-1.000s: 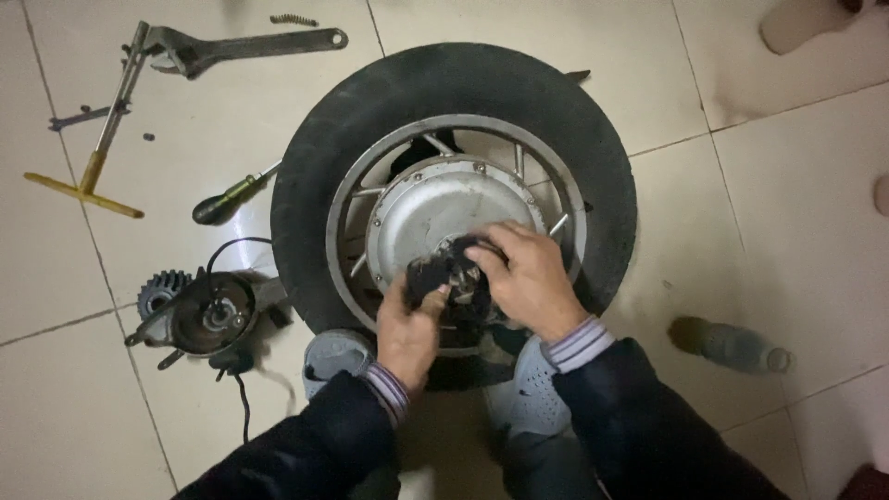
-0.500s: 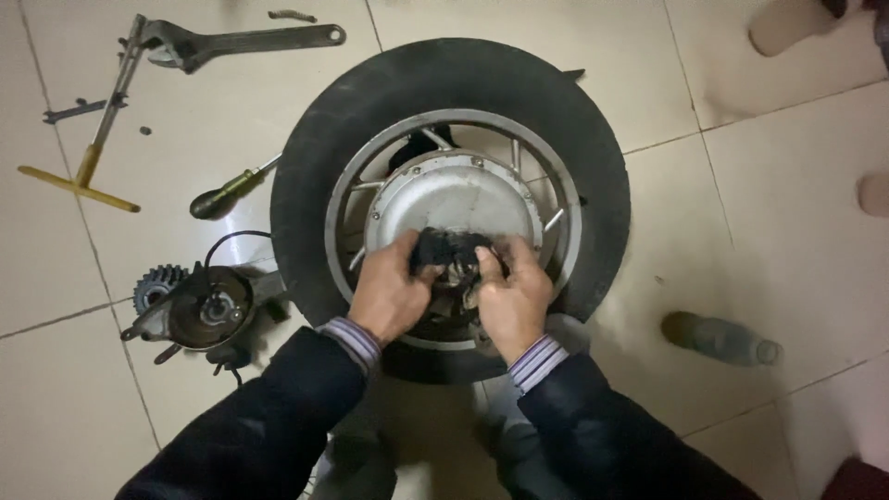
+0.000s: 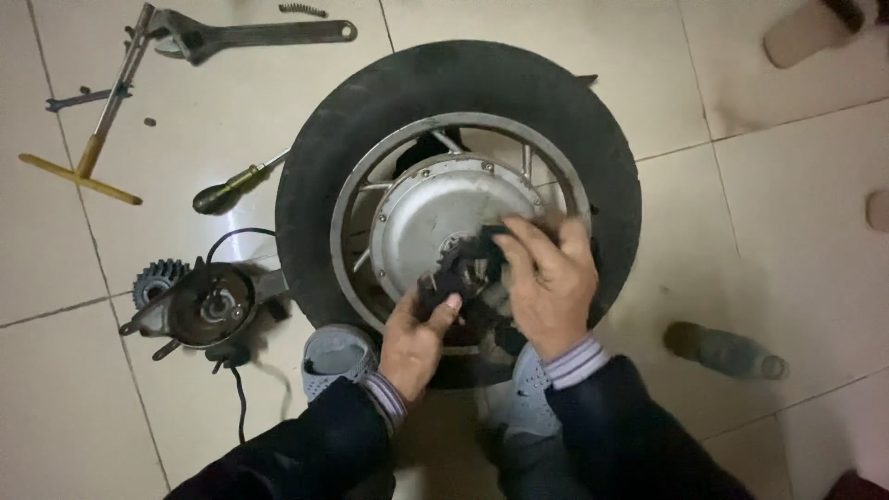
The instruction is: The person cleans the hub and sprocket area of a motorcycle wheel using a dark rag. They wipe the central hub, rotate the wheel to access different sides, and continue scrubbing the metal components while sitting on the floor.
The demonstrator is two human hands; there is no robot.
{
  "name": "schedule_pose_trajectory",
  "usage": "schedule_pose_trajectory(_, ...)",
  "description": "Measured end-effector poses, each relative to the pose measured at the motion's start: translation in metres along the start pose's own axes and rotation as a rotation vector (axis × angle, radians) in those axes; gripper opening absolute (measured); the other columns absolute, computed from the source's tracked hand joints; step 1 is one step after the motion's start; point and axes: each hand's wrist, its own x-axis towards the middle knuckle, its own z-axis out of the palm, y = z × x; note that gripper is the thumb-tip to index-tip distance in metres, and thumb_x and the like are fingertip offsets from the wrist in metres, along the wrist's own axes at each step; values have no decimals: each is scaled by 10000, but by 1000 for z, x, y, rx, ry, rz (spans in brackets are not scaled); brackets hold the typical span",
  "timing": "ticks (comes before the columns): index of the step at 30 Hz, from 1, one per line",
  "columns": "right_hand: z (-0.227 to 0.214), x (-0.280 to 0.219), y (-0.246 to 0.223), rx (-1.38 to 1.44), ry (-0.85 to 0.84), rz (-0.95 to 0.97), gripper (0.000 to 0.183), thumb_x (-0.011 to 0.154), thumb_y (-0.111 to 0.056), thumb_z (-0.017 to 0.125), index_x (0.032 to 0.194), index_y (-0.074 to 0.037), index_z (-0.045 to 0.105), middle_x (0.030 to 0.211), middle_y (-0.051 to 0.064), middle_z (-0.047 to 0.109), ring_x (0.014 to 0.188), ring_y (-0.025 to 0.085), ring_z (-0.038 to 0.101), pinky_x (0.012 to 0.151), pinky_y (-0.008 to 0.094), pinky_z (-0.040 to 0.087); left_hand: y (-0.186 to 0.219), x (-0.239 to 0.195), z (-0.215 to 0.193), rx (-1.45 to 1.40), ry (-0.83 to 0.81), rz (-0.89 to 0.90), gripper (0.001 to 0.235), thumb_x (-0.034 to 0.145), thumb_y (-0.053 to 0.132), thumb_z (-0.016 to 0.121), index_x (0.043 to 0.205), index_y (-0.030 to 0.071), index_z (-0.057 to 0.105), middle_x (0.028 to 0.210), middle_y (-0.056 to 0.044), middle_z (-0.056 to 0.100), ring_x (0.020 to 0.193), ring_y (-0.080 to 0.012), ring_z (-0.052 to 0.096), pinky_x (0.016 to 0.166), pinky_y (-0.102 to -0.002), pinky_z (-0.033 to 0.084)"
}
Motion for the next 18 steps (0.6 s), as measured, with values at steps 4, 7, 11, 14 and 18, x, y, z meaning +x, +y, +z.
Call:
schedule_pose_trajectory(4,9,6,9,-288,-39,-309,412,852,-419,809,1220,-241,755,898,83,435,800,361,523,759,449,458,11,-5,11,-128,59,-4,344,979,162,679,1231,-57,597,1089,-160,622,1020,-232,620,943,-441,551)
schedule_pose_trajectory(7,6,-8,-11,-101,-173,-18,395,938,-282,768,1221,-25,668,890,148,512,766,453,578,665,467,510,-1,5,5,-138,91,21,374,971,147,662,1294,-29,592,1226,-283,663,1185,-403,650,988,-548,521)
schedule_pose_trajectory(11,-8,-13,-23,28,-278,194,220,967,-126,694,1146,2,703,893,208,647,858,463,659,713,490,543,6,-2,5,31,93,96,320,988,199,650,1261,40,600,1263,-217,679,1245,-333,611,1031,-504,509)
schedule_pose_trajectory(14,-10,-6,-21,138,-305,302,331,927,-74,714,1241,24,668,1032,285,686,996,536,634,798,568,532,11,-4,3,112,81,118,335,998,211,629,1280,37,580,1291,-233,667,1281,-390,597,1056,-529,487)
schedule_pose_trajectory(18,-12,14,0,53,-517,105,227,907,-116,746,1105,-4,731,911,206,733,860,447,703,708,484,568,9,1,-1,125,46,164,339,995,250,635,1264,48,590,1240,-237,667,1209,-468,605,1000,-511,507)
